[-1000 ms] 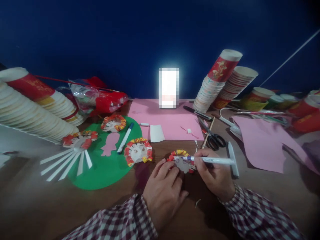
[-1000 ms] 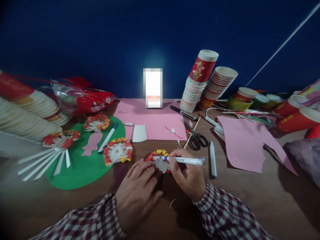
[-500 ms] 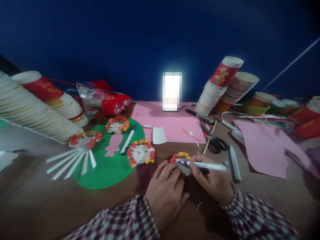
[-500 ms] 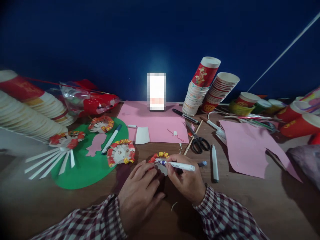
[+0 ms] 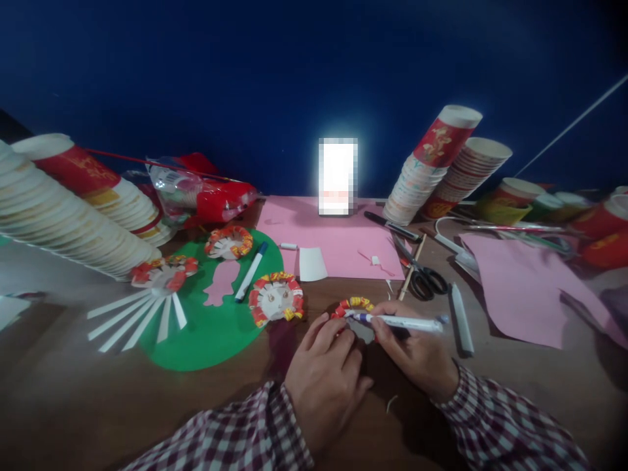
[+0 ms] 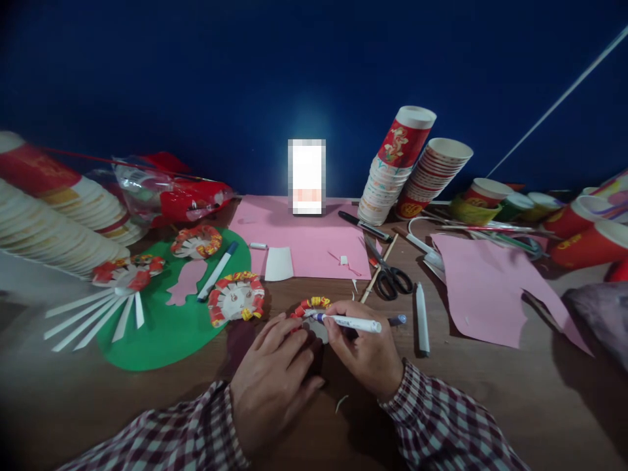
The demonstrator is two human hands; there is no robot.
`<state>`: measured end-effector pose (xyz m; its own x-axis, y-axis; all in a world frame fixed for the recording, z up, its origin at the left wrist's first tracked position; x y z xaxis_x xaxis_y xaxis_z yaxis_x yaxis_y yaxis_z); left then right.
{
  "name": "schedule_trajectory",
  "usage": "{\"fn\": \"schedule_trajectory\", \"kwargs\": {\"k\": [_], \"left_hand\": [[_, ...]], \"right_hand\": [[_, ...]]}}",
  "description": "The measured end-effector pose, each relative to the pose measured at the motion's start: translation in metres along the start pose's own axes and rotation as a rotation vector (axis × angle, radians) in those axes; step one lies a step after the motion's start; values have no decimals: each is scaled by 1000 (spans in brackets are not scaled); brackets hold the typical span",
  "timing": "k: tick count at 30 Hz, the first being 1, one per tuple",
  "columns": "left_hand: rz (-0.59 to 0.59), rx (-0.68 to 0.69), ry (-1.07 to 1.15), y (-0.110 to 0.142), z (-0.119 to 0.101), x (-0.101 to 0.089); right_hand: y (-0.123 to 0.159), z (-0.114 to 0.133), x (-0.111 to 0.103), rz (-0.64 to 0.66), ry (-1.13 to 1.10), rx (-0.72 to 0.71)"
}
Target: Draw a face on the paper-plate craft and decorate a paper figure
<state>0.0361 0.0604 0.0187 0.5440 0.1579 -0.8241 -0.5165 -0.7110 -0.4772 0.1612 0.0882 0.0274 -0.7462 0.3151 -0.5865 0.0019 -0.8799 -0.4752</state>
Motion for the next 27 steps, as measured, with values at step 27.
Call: {"fn": "schedule_trajectory", "kwargs": {"k": [27], "left_hand": [[-20,10,-6,-2,-2,-3]], "right_hand": [[6,-5,-14,-121,-38,70]]}}
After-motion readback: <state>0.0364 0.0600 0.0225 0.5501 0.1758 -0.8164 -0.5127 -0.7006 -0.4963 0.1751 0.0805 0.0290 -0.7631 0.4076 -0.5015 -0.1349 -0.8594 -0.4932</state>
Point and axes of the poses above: each hand's wrist, its own y-axis away from the middle knuckle, its own x-axis out of the palm, z = x × y, the point moved 7 cm from there along -y, towards the middle knuckle, and after that the axes turned 13 degrees about -z, right-handed, at the moved point
